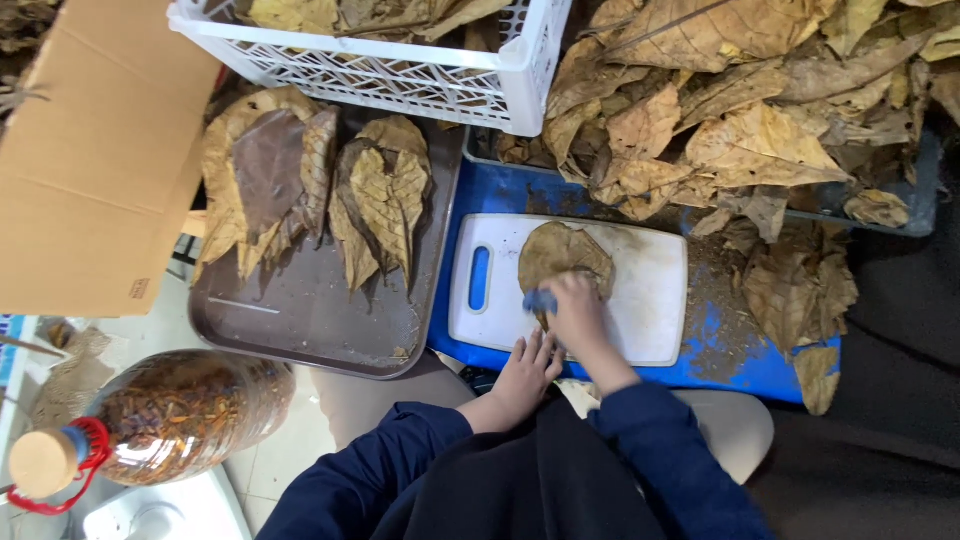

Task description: Cleaning and smoothing dried leaves using a sponge on a cutting board.

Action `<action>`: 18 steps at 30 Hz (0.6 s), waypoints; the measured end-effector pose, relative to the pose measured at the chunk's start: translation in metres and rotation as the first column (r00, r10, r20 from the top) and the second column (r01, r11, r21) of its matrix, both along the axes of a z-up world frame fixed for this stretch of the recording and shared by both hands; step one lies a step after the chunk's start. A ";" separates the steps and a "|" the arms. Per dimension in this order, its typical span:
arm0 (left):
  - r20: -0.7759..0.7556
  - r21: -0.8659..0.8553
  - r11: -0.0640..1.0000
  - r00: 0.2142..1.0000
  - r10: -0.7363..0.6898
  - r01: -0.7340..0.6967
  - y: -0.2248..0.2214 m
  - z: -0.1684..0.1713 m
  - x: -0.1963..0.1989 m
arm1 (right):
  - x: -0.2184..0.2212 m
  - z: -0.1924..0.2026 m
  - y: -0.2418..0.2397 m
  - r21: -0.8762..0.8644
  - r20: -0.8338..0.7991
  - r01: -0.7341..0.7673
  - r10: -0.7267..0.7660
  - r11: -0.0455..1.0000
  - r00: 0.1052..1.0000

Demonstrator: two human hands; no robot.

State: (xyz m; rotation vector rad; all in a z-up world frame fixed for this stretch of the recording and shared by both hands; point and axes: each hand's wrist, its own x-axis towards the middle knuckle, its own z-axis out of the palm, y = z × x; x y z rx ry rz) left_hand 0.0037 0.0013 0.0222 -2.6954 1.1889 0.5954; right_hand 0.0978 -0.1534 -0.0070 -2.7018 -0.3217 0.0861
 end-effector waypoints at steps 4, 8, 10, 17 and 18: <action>-0.006 -0.048 0.999 1.000 -0.005 0.004 -0.002 -0.012 -0.003 | -0.024 0.034 0.008 -0.098 -0.093 -0.127 0.118 0.987 0.989; -0.045 0.025 1.000 0.999 -0.007 0.008 0.001 0.020 0.004 | 0.018 0.017 0.035 -0.109 0.449 -0.138 0.173 0.984 0.877; -0.036 0.042 0.999 0.999 -0.012 0.013 0.000 0.024 0.004 | 0.046 0.016 0.047 -0.122 0.540 -0.109 0.158 0.987 0.827; 0.018 0.043 0.999 0.999 -0.029 0.028 0.003 0.010 0.001 | 0.055 0.019 0.035 0.002 0.275 -0.100 0.096 0.995 0.957; 0.018 0.024 0.999 1.000 -0.023 0.023 0.003 0.013 0.001 | 0.043 0.026 0.026 0.040 0.261 -0.133 0.118 0.990 0.958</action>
